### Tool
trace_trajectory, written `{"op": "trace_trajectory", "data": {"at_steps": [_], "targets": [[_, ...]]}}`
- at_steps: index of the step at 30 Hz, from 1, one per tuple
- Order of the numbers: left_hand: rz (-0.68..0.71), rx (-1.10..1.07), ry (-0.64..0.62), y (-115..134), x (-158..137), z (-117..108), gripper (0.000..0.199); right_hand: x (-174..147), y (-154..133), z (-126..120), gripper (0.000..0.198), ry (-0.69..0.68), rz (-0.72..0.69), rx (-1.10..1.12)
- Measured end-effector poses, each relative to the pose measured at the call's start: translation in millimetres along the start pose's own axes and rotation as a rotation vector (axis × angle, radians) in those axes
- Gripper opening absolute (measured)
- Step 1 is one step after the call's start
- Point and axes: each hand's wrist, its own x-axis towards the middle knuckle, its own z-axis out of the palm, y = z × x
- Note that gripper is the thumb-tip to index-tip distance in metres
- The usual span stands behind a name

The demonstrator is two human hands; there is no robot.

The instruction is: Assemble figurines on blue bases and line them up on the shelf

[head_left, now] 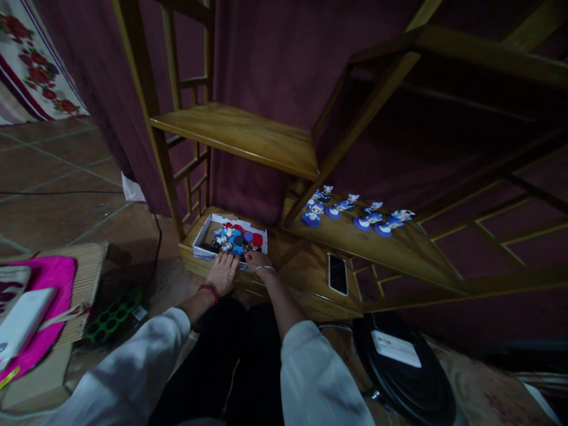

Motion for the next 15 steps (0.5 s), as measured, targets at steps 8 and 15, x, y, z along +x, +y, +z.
{"op": "trace_trajectory", "data": {"at_steps": [8,15], "targets": [[-0.021,-0.112,0.125,2,-4,14,0.057,10,-8,7,0.030,0.010,0.076,0.015],[-0.254,-0.256,0.048,9,26,-7,0.041,16,-7,10,0.029,0.047,0.187,0.133]]}}
